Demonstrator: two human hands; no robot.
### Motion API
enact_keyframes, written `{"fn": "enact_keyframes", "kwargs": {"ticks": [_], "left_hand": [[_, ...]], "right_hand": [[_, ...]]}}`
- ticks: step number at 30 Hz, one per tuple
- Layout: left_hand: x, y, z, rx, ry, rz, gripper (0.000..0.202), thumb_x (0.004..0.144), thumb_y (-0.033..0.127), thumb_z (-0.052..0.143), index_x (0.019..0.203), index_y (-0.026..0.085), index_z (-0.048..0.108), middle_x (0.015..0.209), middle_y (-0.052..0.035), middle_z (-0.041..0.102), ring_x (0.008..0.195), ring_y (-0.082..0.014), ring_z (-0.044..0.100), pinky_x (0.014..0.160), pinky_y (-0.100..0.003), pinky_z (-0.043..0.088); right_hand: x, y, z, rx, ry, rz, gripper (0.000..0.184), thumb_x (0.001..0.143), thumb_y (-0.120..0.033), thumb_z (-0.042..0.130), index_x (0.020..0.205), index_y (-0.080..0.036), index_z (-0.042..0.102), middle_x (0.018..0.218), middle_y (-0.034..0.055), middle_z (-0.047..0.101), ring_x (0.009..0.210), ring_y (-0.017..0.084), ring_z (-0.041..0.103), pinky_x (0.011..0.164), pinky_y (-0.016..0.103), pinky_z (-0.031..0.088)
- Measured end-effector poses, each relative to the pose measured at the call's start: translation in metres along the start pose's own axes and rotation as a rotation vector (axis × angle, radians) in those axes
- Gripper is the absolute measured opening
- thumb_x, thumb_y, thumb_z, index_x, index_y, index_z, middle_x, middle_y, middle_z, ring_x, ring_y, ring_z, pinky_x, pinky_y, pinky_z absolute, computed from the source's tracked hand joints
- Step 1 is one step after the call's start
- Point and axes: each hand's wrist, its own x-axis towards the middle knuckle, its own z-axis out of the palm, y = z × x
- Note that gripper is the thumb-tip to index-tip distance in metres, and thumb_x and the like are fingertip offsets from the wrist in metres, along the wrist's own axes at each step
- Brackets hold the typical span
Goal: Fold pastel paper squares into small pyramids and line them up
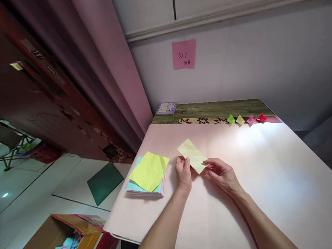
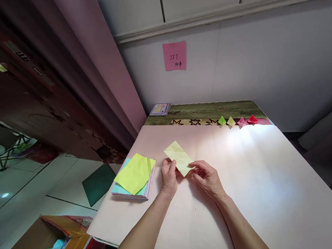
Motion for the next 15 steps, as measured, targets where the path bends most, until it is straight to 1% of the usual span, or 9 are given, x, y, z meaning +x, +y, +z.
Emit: {"fn": "enact_keyframes", "kwargs": {"ticks": [2, 4, 7, 9, 12, 14, 15], "left_hand": [[-0.003, 0.005, 0.001, -0.010, -0.058, -0.011, 0.034, 0.078, 0.038, 0.069, 0.099, 0.018, 0.052, 0.085, -0.0056, 0.071, 0.079, -0.0206, 0.069, 0.072, -0.031, 0.051], [-0.005, 0.009, 0.002, -0.023, -0.129, -0.023, 0.034, 0.078, 0.037, 0.069, 0.100, 0.017, 0.054, 0.087, -0.0071, 0.072, 0.081, -0.0214, 0.069, 0.074, -0.031, 0.051], [-0.006, 0.013, 0.002, -0.033, -0.244, -0.050, 0.034, 0.079, 0.037, 0.068, 0.102, 0.016, 0.057, 0.092, -0.0089, 0.072, 0.083, -0.0219, 0.069, 0.076, -0.032, 0.052], [-0.006, 0.015, 0.002, -0.009, -0.307, -0.071, 0.037, 0.079, 0.039, 0.068, 0.105, 0.015, 0.059, 0.092, -0.0095, 0.072, 0.080, -0.0218, 0.070, 0.074, -0.032, 0.053], [-0.008, 0.015, 0.002, 0.057, -0.332, -0.114, 0.044, 0.079, 0.046, 0.068, 0.107, 0.014, 0.060, 0.089, -0.0100, 0.072, 0.072, -0.0212, 0.070, 0.067, -0.031, 0.054], [-0.009, 0.016, 0.003, 0.077, -0.337, -0.140, 0.048, 0.075, 0.047, 0.072, 0.108, 0.014, 0.059, 0.090, -0.0100, 0.073, 0.070, -0.0201, 0.070, 0.065, -0.030, 0.054], [-0.010, 0.016, 0.003, 0.074, -0.345, -0.151, 0.052, 0.072, 0.044, 0.076, 0.110, 0.014, 0.058, 0.092, -0.0100, 0.073, 0.070, -0.0197, 0.070, 0.064, -0.029, 0.055]], "right_hand": [[0.000, 0.003, 0.001, -0.018, 0.057, -0.009, 0.021, 0.079, -0.032, 0.069, 0.097, -0.023, 0.070, 0.102, 0.0062, 0.068, 0.082, 0.019, 0.067, 0.077, 0.034, 0.056], [0.000, 0.005, 0.001, -0.061, 0.121, -0.002, 0.018, 0.078, -0.034, 0.070, 0.091, -0.022, 0.070, 0.096, 0.0056, 0.068, 0.079, 0.019, 0.066, 0.075, 0.033, 0.056], [0.000, 0.008, 0.001, -0.119, 0.214, 0.024, 0.021, 0.078, -0.040, 0.071, 0.082, -0.020, 0.069, 0.087, 0.0052, 0.069, 0.075, 0.019, 0.065, 0.072, 0.031, 0.054], [0.001, 0.009, 0.001, -0.099, 0.252, 0.074, 0.026, 0.078, -0.044, 0.071, 0.079, -0.019, 0.067, 0.079, 0.0042, 0.068, 0.068, 0.017, 0.062, 0.064, 0.029, 0.052], [0.003, 0.009, 0.002, -0.020, 0.290, 0.127, 0.031, 0.077, -0.048, 0.071, 0.079, -0.018, 0.063, 0.072, 0.0022, 0.064, 0.061, 0.015, 0.058, 0.056, 0.026, 0.049], [0.003, 0.009, 0.003, 0.035, 0.309, 0.131, 0.033, 0.076, -0.049, 0.072, 0.081, -0.019, 0.061, 0.074, 0.0023, 0.063, 0.062, 0.015, 0.059, 0.057, 0.026, 0.050], [0.003, 0.009, 0.003, 0.059, 0.316, 0.132, 0.034, 0.075, -0.049, 0.073, 0.084, -0.019, 0.060, 0.076, 0.0026, 0.064, 0.064, 0.015, 0.059, 0.058, 0.026, 0.051]]}}
